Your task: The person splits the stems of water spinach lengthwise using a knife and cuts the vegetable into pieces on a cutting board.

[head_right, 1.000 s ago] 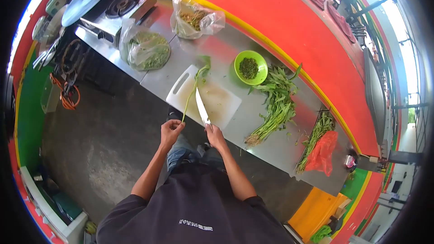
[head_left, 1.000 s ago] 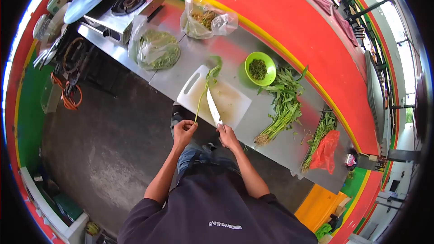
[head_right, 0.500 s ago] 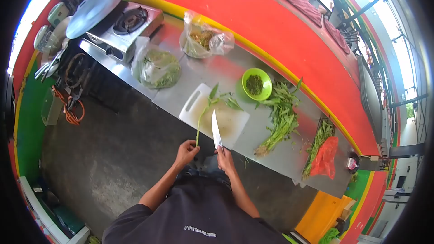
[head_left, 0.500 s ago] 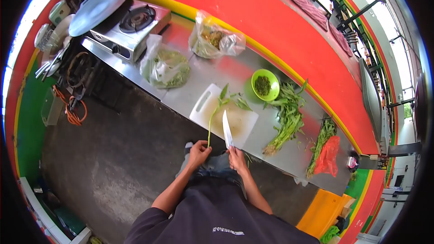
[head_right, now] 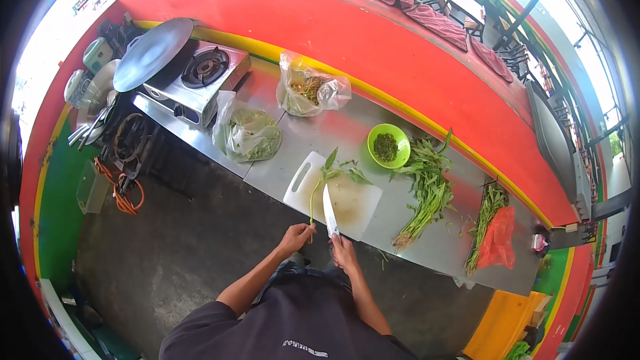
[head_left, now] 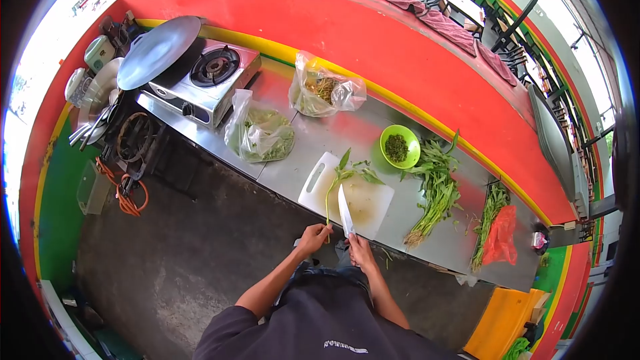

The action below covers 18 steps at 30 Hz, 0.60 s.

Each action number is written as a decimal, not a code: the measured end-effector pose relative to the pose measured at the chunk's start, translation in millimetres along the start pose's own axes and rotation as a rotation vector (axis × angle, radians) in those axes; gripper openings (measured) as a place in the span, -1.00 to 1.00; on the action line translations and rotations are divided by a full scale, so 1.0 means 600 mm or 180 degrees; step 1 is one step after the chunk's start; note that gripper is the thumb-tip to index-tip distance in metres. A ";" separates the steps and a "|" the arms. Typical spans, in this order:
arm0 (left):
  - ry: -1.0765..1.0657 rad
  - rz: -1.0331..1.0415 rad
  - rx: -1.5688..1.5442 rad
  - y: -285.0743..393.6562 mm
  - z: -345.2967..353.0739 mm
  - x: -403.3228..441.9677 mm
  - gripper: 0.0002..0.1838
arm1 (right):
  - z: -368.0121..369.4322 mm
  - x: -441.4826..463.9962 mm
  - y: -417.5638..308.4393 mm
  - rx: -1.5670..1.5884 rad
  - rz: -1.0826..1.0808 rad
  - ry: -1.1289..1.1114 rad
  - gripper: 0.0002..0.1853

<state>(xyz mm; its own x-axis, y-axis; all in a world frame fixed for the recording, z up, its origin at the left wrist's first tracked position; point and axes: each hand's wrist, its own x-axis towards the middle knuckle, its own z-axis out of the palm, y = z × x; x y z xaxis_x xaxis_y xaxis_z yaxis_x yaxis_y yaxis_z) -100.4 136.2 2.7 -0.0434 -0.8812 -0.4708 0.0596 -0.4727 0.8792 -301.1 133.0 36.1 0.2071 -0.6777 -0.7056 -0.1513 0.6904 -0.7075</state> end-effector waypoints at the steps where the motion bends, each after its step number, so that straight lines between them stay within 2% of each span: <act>1: 0.0055 0.0014 -0.0044 0.001 0.002 -0.002 -0.64 | -0.001 0.000 0.002 0.0041 0.0040 0.0045 -0.55; 8: 0.0006 -0.0071 -0.0549 -0.001 0.012 0.009 -0.63 | 0.002 0.000 0.002 0.0140 0.0073 -0.0007 -0.56; 13: 0.0043 -0.0077 -0.0446 0.000 0.020 0.010 -0.64 | 0.004 -0.003 0.025 0.0234 0.0114 0.0034 -0.56; 18: 0.0458 -0.0297 -0.0514 0.005 0.019 0.026 -0.63 | 0.007 -0.012 0.028 0.0131 0.0173 -0.0063 -0.57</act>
<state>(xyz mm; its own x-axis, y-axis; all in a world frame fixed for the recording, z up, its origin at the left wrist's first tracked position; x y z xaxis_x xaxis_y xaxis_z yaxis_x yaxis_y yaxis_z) -112.2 121.2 -1.1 0.0859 -0.8205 -0.5651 0.2214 -0.5373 0.8138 -301.2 150.7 29.5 0.2188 -0.6341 -0.7416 -0.1231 0.7360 -0.6656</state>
